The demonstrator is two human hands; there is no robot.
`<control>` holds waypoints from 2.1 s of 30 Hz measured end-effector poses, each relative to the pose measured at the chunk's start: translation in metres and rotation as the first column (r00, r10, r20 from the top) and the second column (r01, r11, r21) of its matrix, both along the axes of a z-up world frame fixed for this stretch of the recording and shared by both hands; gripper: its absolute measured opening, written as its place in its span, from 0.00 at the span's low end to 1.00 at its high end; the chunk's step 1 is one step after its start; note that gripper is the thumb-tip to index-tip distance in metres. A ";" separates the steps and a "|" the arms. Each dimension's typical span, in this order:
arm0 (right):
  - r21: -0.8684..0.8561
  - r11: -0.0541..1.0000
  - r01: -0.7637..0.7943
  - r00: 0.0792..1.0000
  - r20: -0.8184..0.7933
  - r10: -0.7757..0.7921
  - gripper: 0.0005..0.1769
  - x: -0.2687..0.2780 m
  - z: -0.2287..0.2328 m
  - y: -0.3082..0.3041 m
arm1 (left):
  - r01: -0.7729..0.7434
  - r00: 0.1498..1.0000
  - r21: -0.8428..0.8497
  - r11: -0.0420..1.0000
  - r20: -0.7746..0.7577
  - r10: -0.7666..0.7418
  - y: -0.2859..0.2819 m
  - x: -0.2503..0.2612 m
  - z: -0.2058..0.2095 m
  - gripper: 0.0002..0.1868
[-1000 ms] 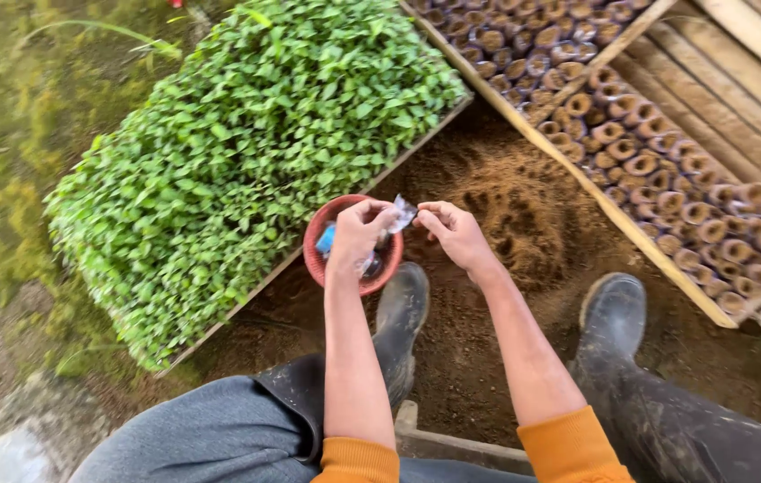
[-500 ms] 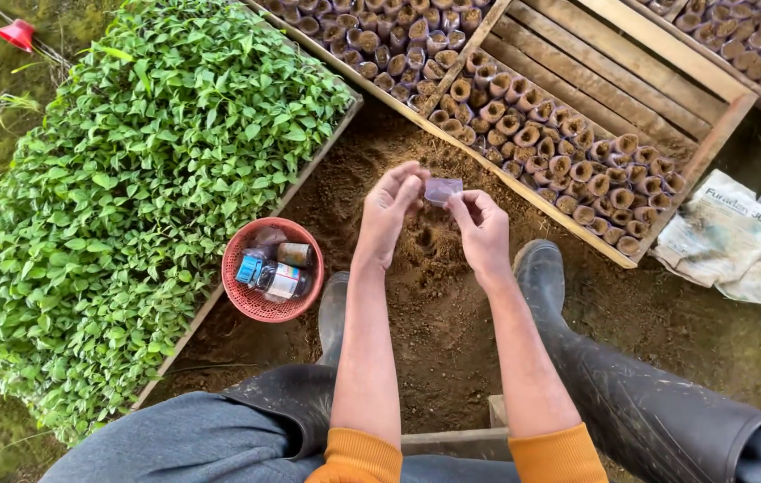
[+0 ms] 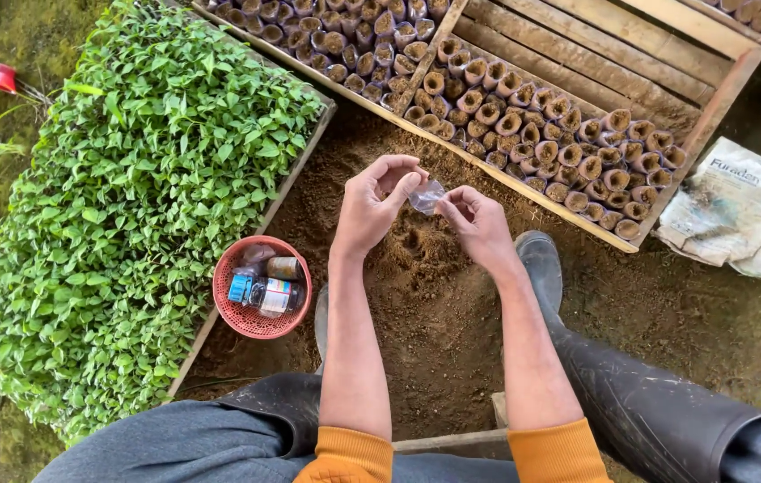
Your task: The person fills small plastic seedling pots with soil from a pile on the ground. They scoop soil with their hands, pack it into the pots, and place the filled pots into a wooden tray. The person also handles a small container from a red basket.
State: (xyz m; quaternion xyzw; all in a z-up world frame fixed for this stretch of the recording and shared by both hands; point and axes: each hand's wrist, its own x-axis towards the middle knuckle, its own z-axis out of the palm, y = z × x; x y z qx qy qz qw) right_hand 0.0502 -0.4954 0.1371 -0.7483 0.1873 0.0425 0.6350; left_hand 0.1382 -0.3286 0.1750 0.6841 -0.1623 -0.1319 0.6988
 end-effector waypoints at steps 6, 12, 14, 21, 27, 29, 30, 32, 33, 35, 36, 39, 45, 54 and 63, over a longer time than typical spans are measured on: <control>-0.074 0.997 0.004 0.999 0.041 -0.001 0.09 -0.002 0.001 -0.009 | 0.029 0.999 0.039 0.999 0.020 -0.029 -0.008 0.000 0.002 0.08; -0.116 0.993 -0.010 0.997 0.079 0.020 0.10 -0.006 -0.012 -0.007 | 0.036 0.999 0.087 0.996 -0.010 -0.035 -0.003 -0.008 -0.011 0.12; -0.150 0.988 -0.042 0.996 0.070 0.053 0.09 -0.006 -0.013 -0.006 | 0.055 0.997 0.084 0.995 -0.052 -0.051 -0.001 -0.011 -0.015 0.18; -0.270 0.953 -0.137 0.982 0.086 0.166 0.07 -0.007 0.000 0.010 | -0.059 0.981 0.005 0.998 -0.183 0.059 0.013 -0.024 -0.030 0.27; -0.125 0.991 -0.056 0.976 0.202 0.080 0.12 -0.008 0.001 0.027 | -0.352 0.894 -0.201 0.914 -0.360 0.265 0.012 -0.035 -0.031 0.18; -0.054 0.998 -0.035 0.975 0.215 0.046 0.09 -0.007 -0.002 0.036 | -0.396 0.881 -0.178 0.901 -0.351 0.318 0.014 -0.041 -0.020 0.17; 0.018 1.000 -0.009 0.975 0.223 0.005 0.07 -0.007 -0.003 0.040 | -0.435 0.866 -0.153 0.887 -0.342 0.366 0.015 -0.043 -0.015 0.17; 0.023 1.000 -0.001 0.975 0.223 -0.004 0.08 -0.008 -0.007 0.044 | -0.455 0.852 -0.125 0.882 -0.349 0.390 0.020 -0.046 -0.011 0.17; 0.029 0.999 0.016 0.975 0.220 -0.022 0.09 -0.009 -0.009 0.045 | -0.467 0.840 -0.095 0.879 -0.356 0.408 0.022 -0.047 -0.010 0.18; 0.023 1.000 0.015 0.978 0.208 -0.019 0.08 -0.007 -0.002 0.051 | -0.448 0.843 -0.119 0.886 -0.386 0.374 0.026 -0.047 -0.023 0.20; 0.019 1.000 0.016 0.980 0.196 -0.019 0.08 -0.007 0.002 0.054 | -0.427 0.846 -0.144 0.893 -0.413 0.338 0.028 -0.047 -0.031 0.23; 0.024 1.000 -0.014 0.989 0.147 0.010 0.08 -0.005 0.014 0.063 | -0.349 0.870 -0.138 0.927 -0.415 0.266 0.034 -0.050 -0.039 0.29; 0.101 0.989 -0.110 0.991 0.092 0.101 0.25 -0.001 0.025 0.062 | -0.386 0.852 -0.186 0.904 -0.448 0.272 0.023 -0.054 -0.043 0.26; 0.069 0.988 -0.141 0.990 0.022 0.140 0.30 -0.001 -0.029 0.064 | -0.334 0.861 -0.130 0.934 -0.445 0.246 0.021 -0.057 -0.090 0.36; -0.487 0.873 -0.036 0.994 0.069 0.080 0.28 0.012 -0.085 0.030 | -0.450 0.821 0.181 0.874 -0.299 0.485 0.066 -0.040 -0.086 0.46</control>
